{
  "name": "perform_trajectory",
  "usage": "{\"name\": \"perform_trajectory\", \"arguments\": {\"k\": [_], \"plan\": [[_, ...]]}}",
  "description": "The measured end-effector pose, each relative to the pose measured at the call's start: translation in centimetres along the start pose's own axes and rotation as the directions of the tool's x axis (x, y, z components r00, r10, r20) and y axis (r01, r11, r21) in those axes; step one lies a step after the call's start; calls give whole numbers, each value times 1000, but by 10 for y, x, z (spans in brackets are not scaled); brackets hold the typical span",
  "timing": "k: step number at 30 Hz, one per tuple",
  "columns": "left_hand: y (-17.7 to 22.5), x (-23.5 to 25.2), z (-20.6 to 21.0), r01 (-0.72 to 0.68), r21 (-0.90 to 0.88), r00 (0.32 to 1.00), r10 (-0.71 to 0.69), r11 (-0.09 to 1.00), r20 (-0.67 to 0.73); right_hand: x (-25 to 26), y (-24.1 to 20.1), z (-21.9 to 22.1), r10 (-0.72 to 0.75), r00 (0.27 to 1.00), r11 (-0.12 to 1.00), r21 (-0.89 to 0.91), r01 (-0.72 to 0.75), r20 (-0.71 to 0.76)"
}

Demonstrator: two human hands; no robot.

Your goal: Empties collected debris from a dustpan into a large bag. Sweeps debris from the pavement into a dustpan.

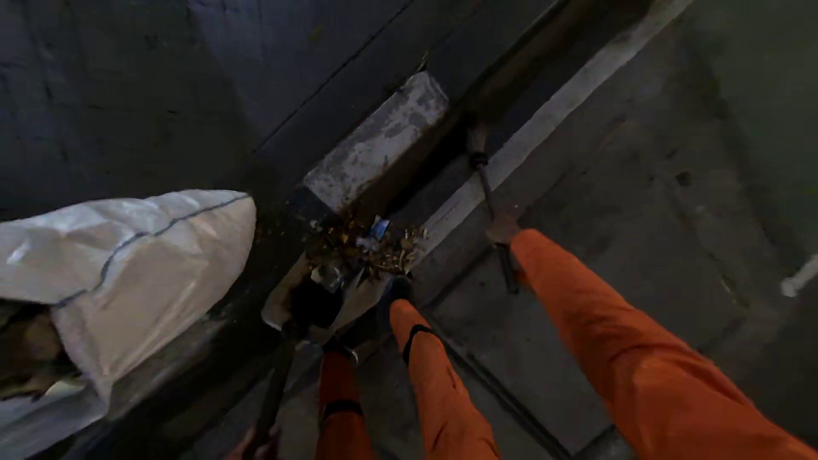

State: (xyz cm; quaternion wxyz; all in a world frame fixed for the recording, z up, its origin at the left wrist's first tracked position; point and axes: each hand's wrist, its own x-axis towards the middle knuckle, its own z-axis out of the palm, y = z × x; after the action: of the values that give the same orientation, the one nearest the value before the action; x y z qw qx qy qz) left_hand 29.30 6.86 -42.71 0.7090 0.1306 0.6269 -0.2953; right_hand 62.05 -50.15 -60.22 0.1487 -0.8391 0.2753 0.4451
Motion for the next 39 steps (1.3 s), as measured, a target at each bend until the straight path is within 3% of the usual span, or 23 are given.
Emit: {"name": "perform_trajectory", "arguments": {"k": [3,5,8,11,14,18,21,24,26,29,31,34,39], "plan": [[15,23,32,-7,86,987,21,996,-158,-100,-7,86,-24,960,970,-226,90,280],[17,27,62,-30,176,954,80,984,-288,-175,-16,141,-7,923,969,-225,101,385],[20,27,74,-93,232,946,159,968,-283,-254,-36,210,-31,866,972,-187,143,500],[27,29,49,-150,354,946,238,923,-219,-297,-45,248,-90,826,963,-162,214,557],[38,30,1,-146,328,966,206,933,-154,-320,-11,245,-206,800,962,-33,271,564],[53,6,-64,-44,190,990,69,981,-126,-395,60,240,-23,892,980,186,-69,451],[54,-11,-89,-15,150,994,32,989,-106,-404,73,272,133,946,928,297,-224,297],[61,18,-98,-44,252,992,71,967,-100,-356,39,297,203,949,900,337,-278,240],[66,50,-101,-118,477,970,204,871,-134,-347,12,319,170,936,936,247,-251,308],[54,33,-57,-79,737,898,369,671,-240,-391,-26,350,93,889,962,191,-197,448],[48,32,-55,-90,677,903,346,731,-253,-416,-34,359,41,853,973,173,-152,521],[51,52,-90,-162,485,942,281,859,-183,-416,-12,347,-94,834,968,245,-50,544],[47,19,-100,-49,170,982,78,984,-174,-422,47,290,25,945,935,328,-138,326]]}}
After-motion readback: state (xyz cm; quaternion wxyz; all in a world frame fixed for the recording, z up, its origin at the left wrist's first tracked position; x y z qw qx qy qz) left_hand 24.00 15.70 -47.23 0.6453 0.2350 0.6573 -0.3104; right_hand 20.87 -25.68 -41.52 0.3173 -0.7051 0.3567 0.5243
